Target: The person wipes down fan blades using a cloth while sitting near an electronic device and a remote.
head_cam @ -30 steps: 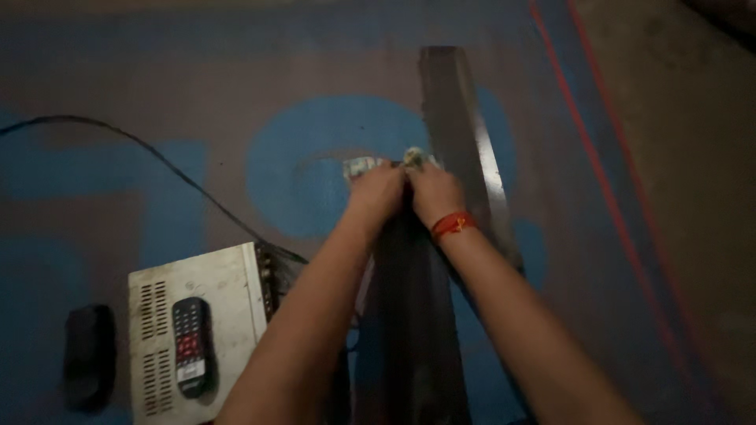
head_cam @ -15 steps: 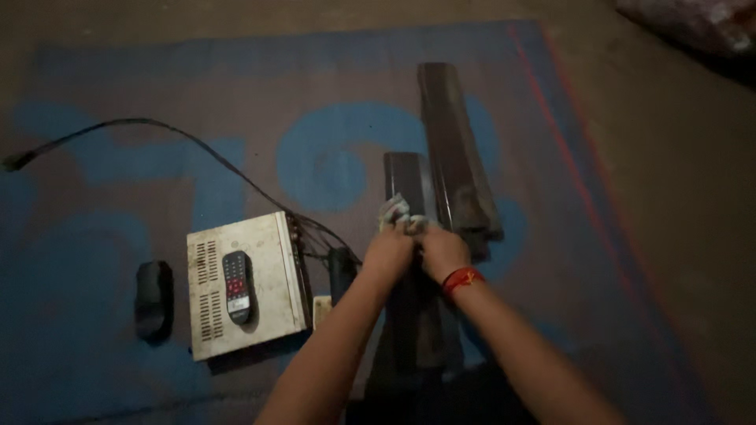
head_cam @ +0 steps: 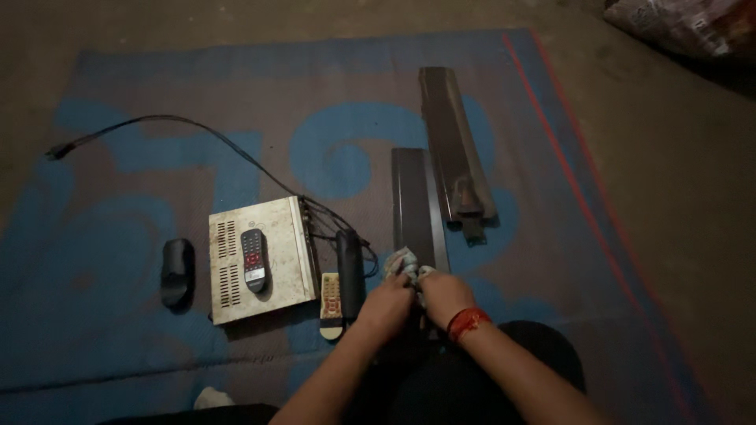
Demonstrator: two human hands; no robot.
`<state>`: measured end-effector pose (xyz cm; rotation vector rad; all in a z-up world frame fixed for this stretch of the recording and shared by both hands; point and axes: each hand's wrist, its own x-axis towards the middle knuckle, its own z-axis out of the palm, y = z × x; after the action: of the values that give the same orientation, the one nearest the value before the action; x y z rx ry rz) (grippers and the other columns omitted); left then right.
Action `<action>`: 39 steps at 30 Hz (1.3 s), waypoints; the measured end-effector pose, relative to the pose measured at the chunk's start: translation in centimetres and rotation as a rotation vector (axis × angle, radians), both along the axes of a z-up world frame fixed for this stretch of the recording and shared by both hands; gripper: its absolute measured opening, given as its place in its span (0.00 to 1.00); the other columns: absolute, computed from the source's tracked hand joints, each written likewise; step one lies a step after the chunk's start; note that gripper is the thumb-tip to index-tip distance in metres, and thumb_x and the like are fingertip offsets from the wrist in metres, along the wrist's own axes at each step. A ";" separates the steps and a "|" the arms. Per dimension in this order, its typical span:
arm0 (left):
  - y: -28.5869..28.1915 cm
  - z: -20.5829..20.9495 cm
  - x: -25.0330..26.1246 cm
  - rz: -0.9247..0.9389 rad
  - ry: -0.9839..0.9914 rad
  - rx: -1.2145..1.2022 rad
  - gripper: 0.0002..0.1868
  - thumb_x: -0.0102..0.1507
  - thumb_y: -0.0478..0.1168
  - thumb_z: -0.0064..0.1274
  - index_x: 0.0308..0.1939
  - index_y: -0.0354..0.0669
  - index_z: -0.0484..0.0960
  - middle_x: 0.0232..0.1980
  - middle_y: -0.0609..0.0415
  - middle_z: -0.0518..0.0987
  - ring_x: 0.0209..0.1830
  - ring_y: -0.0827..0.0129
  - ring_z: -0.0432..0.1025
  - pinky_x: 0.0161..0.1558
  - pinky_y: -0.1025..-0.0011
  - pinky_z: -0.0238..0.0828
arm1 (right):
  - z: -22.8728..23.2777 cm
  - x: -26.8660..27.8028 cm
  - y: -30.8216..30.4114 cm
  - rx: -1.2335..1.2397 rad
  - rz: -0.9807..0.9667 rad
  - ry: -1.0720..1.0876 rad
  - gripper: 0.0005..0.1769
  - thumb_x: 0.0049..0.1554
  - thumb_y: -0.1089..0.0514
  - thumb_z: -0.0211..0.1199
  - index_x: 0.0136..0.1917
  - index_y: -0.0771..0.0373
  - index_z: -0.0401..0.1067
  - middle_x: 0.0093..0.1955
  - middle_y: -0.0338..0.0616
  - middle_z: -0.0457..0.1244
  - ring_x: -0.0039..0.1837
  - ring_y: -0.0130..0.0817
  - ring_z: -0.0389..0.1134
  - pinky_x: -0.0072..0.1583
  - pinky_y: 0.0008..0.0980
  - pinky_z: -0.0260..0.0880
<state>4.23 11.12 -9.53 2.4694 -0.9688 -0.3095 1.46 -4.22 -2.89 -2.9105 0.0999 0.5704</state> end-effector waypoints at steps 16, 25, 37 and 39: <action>-5.4 5.3 21.2 0.061 -0.293 -0.104 0.21 0.58 0.31 0.56 0.55 0.47 0.78 0.58 0.40 0.72 0.58 0.46 0.70 0.53 0.55 0.72 | 4.2 16.6 -6.7 0.252 -0.022 -0.533 0.31 0.49 0.73 0.59 0.64 0.53 0.75 0.57 0.51 0.66 0.60 0.52 0.67 0.61 0.46 0.67; -9.6 -1.1 33.3 0.080 -0.240 0.078 0.13 0.66 0.38 0.46 0.52 0.50 0.82 0.56 0.47 0.79 0.58 0.51 0.74 0.64 0.48 0.66 | -3.3 29.6 -9.9 -0.252 0.098 -0.449 0.19 0.58 0.60 0.64 0.61 0.44 0.79 0.58 0.45 0.67 0.59 0.47 0.68 0.60 0.49 0.67; -7.1 -1.0 25.0 0.114 -0.061 0.076 0.20 0.61 0.34 0.51 0.55 0.56 0.84 0.60 0.46 0.76 0.57 0.51 0.74 0.59 0.53 0.69 | 0.2 20.8 -6.6 0.039 -0.164 -0.102 0.20 0.54 0.62 0.68 0.60 0.49 0.78 0.60 0.47 0.67 0.60 0.47 0.71 0.61 0.47 0.72; -6.1 -0.5 21.6 0.092 -0.013 0.136 0.20 0.67 0.33 0.44 0.58 0.58 0.83 0.62 0.49 0.76 0.57 0.56 0.75 0.58 0.57 0.73 | 0.2 17.8 -6.0 0.078 -0.108 -0.140 0.24 0.51 0.66 0.68 0.59 0.46 0.80 0.63 0.45 0.66 0.60 0.48 0.69 0.63 0.47 0.70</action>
<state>25.80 4.97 -9.98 2.6329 -0.8625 -0.3392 19.26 -10.20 -2.71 -2.8381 0.2101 0.3437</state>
